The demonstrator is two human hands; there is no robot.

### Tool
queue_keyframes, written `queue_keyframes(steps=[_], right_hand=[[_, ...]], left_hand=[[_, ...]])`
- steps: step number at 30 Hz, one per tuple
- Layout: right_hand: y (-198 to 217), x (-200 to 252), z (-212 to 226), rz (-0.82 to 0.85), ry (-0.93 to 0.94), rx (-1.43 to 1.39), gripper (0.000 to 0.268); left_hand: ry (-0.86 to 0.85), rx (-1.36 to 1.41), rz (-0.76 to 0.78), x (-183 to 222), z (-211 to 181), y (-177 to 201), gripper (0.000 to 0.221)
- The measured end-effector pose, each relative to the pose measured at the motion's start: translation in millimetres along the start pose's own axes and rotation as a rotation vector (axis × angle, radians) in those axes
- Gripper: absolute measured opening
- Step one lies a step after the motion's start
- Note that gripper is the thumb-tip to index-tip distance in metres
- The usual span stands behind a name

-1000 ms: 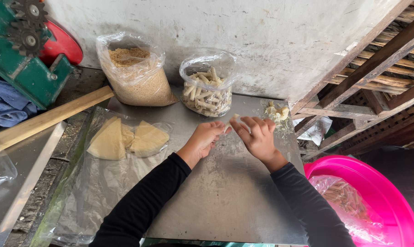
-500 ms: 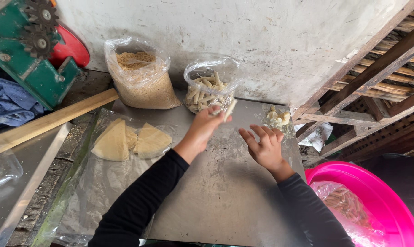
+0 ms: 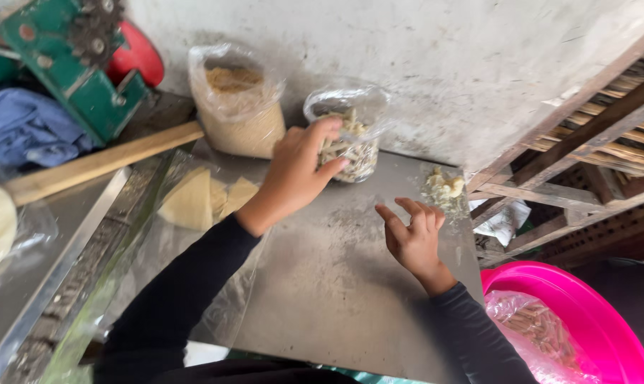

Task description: The person places a small amount of filling from a plastic bag onto triangular pastry sheets and then rolls them into cylindrical shapes by hand.

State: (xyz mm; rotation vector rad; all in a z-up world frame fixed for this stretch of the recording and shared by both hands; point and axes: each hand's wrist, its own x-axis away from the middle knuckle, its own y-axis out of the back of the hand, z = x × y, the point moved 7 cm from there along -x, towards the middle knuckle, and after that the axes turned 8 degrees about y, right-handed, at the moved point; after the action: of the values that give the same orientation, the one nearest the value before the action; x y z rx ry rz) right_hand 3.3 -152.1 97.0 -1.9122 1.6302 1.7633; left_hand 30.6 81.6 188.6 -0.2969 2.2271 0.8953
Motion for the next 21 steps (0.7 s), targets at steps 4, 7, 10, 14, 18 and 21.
queue_keyframes(steps=[4,7,10,14,18,21], right_hand=[[-8,8,9,0.053,0.018,-0.041,0.042],[-6,7,14,0.048,0.017,-0.084,0.039],[-3,-3,20,0.008,0.003,-0.143,0.028],[-4,-19,46,0.059,-0.048,-0.315,0.024],[-17,-53,122,0.005,0.114,-0.75,0.033],[-14,-62,185,0.075,0.235,-0.906,0.033]], left_hand=[[0.235,-0.041,0.026,88,8,82,0.048],[0.411,-0.21,-0.191,162,8,151,0.046],[0.705,-0.394,-0.299,244,11,188,0.047],[0.987,-0.314,-0.313,321,25,188,0.067],[0.978,-0.366,-0.207,340,27,166,0.087],[1.063,-0.451,-0.375,350,27,167,0.1]])
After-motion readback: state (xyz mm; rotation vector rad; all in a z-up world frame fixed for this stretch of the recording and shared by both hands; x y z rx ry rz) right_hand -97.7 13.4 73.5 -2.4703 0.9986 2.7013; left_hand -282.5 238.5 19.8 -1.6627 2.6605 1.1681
